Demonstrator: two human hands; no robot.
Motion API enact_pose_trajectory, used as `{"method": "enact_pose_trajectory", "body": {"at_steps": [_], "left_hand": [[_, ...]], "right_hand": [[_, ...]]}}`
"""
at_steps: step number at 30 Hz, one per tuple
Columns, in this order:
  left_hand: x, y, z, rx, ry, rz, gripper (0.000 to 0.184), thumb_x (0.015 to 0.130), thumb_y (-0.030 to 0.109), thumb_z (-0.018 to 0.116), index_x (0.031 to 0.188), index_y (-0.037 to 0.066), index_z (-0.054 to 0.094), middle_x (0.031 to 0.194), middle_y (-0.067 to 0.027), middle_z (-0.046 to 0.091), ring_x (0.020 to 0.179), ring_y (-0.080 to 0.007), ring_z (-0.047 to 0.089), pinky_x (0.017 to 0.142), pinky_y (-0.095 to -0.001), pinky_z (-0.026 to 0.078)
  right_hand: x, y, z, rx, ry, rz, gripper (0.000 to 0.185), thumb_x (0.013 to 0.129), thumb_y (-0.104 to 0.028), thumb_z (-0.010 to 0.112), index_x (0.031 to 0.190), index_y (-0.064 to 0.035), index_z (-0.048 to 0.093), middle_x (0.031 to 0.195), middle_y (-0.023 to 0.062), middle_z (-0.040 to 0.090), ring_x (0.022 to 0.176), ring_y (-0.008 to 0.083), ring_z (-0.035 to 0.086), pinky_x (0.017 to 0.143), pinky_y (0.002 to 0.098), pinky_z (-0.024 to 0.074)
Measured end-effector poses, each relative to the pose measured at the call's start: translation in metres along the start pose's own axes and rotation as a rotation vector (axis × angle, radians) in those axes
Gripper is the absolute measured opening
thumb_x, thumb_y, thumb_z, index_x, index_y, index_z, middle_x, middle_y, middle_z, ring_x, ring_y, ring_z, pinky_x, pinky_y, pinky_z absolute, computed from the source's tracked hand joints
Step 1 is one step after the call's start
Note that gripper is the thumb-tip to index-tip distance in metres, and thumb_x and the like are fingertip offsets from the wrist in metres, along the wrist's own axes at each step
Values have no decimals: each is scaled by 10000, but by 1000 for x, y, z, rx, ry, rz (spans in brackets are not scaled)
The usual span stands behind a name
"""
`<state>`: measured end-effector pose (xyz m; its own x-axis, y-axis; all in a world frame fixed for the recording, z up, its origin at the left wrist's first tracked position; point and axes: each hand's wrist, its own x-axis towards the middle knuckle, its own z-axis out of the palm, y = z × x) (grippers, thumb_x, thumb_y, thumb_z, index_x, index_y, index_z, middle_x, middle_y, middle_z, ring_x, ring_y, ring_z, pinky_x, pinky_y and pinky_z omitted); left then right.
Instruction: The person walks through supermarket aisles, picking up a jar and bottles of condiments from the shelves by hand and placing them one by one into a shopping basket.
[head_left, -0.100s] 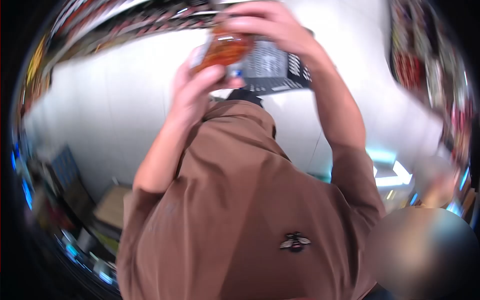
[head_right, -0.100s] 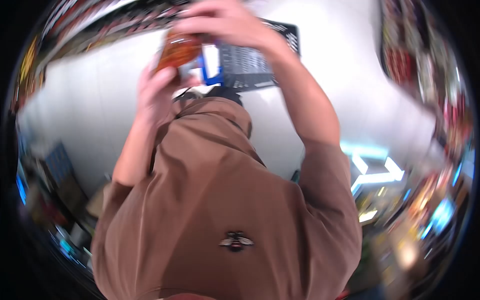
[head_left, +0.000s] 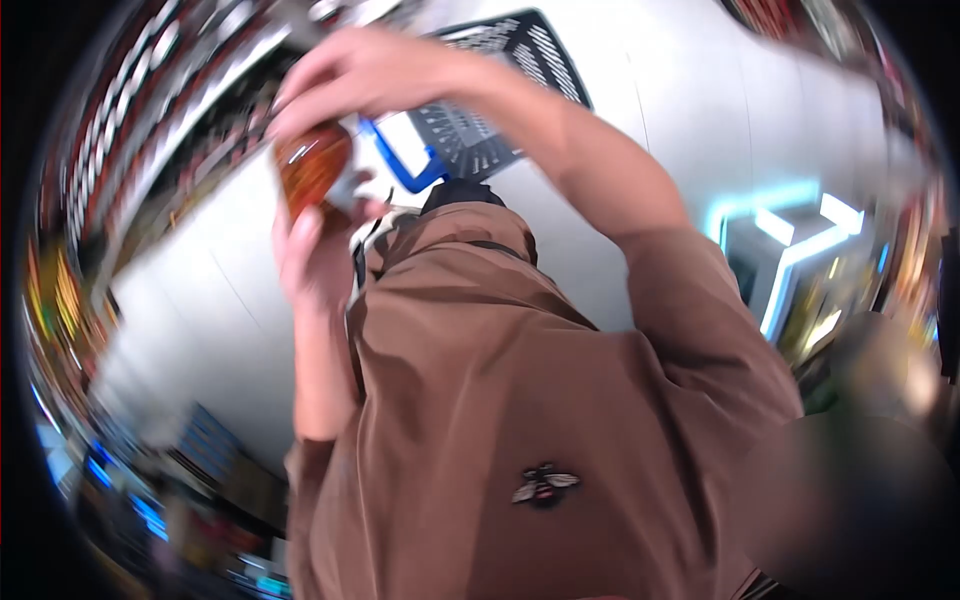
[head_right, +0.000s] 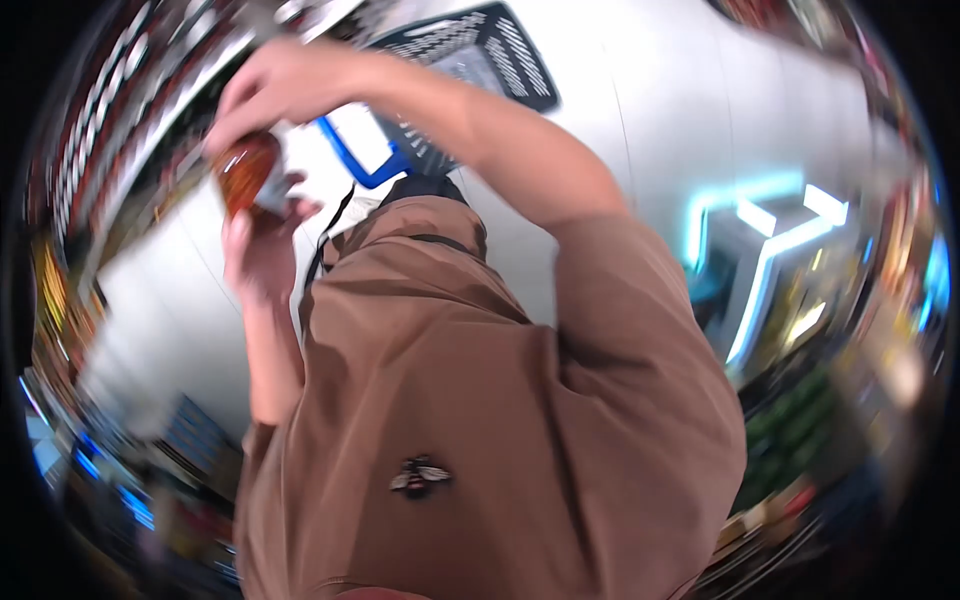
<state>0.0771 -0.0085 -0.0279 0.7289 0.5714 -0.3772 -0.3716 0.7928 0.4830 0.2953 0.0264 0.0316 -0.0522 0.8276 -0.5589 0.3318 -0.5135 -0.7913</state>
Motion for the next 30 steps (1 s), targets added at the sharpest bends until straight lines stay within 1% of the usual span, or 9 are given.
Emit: {"method": "enact_pose_trajectory", "body": {"at_steps": [2,4,5,6,9,10,17,28,30], "left_hand": [[2,23,-30,-64,-91,-69,779,897,422,624,1452,-53,351,1240,-318,557,979,-338,659,902,-505,523],[-12,170,-51,435,-5,29,779,924,469,592,1473,-33,359,1322,-315,510,986,-342,622,951,-505,467],[21,85,-56,526,-96,79,787,920,459,605,1481,-30,349,1327,-309,511,999,-345,618,962,-497,462],[19,79,-59,499,-141,23,789,918,461,607,1480,-27,345,1333,-300,507,1033,-352,606,972,-484,458],[3,94,-52,489,-181,-95,785,913,465,619,1463,-30,356,1344,-292,492,1086,-356,579,976,-460,456],[-1,98,-44,563,-117,-80,819,888,489,634,1477,-1,346,1305,-274,518,1021,-349,615,935,-463,484],[23,96,-32,543,-342,-249,770,882,482,652,1456,35,397,1324,-248,525,1055,-342,582,940,-445,457],[27,103,-30,592,-450,-326,795,870,481,665,1467,44,373,1308,-213,543,1110,-356,596,930,-476,490],[27,106,-33,621,-424,-282,800,868,481,667,1469,46,369,1306,-206,546,1121,-359,599,929,-482,496]], "right_hand": [[24,-15,17,27,72,-103,441,786,-501,787,884,-71,788,799,10,724,695,99,620,620,267,489],[120,-78,70,300,98,-515,483,755,-555,787,873,-86,793,789,61,745,707,136,674,648,275,515],[98,5,44,238,163,-630,535,734,-602,774,869,-84,792,797,69,748,711,178,695,645,288,523],[78,11,46,261,150,-534,568,721,-637,757,854,-86,791,799,73,747,727,199,703,642,311,537],[66,2,62,211,286,-608,564,705,-638,713,816,-90,788,788,83,739,749,222,702,656,355,544],[59,-1,63,250,272,-587,566,702,-637,707,808,-86,786,788,88,738,750,233,699,677,362,540],[45,8,56,224,496,-618,628,695,-670,715,754,-47,770,804,128,734,741,275,682,702,393,524],[39,10,62,207,613,-599,622,744,-652,697,784,-35,765,806,136,725,751,290,677,723,397,527],[28,9,58,100,547,-594,600,771,-640,677,777,-46,759,810,130,723,756,293,679,722,390,534]]}}
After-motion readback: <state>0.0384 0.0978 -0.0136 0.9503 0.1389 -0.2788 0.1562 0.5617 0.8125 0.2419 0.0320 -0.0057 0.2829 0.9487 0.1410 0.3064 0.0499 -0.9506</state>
